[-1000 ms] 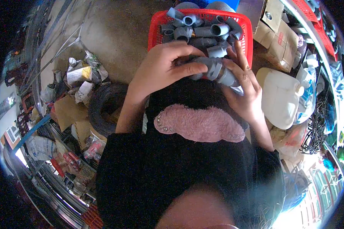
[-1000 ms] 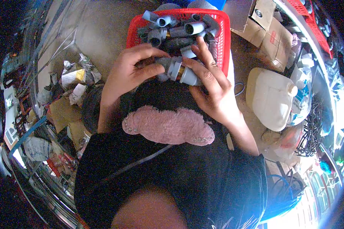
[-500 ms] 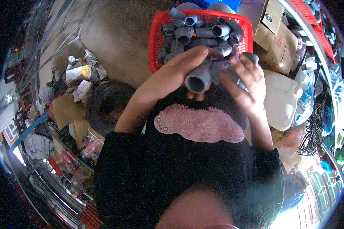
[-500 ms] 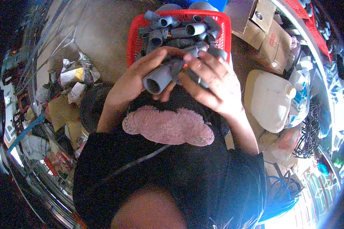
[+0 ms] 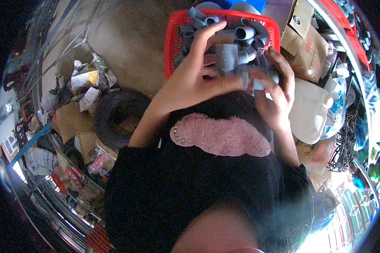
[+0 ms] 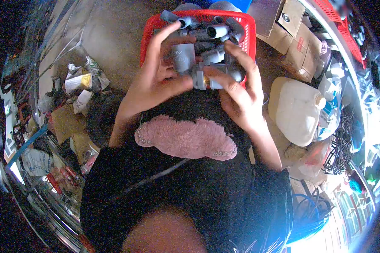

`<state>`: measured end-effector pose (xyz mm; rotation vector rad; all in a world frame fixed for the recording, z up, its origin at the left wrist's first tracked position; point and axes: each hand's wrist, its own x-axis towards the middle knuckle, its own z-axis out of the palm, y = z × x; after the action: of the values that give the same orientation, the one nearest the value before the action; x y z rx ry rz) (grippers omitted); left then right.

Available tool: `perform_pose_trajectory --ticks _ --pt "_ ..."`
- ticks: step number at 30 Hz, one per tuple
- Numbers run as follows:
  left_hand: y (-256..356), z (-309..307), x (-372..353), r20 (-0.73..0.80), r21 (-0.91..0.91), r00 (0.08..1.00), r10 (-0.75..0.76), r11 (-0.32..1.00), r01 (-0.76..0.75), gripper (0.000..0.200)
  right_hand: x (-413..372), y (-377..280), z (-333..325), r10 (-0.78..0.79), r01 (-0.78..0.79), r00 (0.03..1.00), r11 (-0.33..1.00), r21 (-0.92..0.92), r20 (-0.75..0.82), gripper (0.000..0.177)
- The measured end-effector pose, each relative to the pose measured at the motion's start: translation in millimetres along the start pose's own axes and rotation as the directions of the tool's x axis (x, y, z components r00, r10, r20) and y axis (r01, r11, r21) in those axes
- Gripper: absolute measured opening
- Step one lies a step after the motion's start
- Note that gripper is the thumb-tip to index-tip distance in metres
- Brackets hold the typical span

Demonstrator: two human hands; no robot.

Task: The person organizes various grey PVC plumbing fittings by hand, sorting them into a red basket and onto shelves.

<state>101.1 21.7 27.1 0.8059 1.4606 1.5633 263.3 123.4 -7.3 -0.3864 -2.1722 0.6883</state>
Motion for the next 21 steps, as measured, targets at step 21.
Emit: perform_pose_trajectory --ticks 21 --pt "17.3 -16.4 7.3 0.438 -0.112 0.756 -0.487 0.805 0.583 0.042 3.1 9.3 -6.7 -0.185 0.201 0.980 0.910 -0.363 0.077 0.035"
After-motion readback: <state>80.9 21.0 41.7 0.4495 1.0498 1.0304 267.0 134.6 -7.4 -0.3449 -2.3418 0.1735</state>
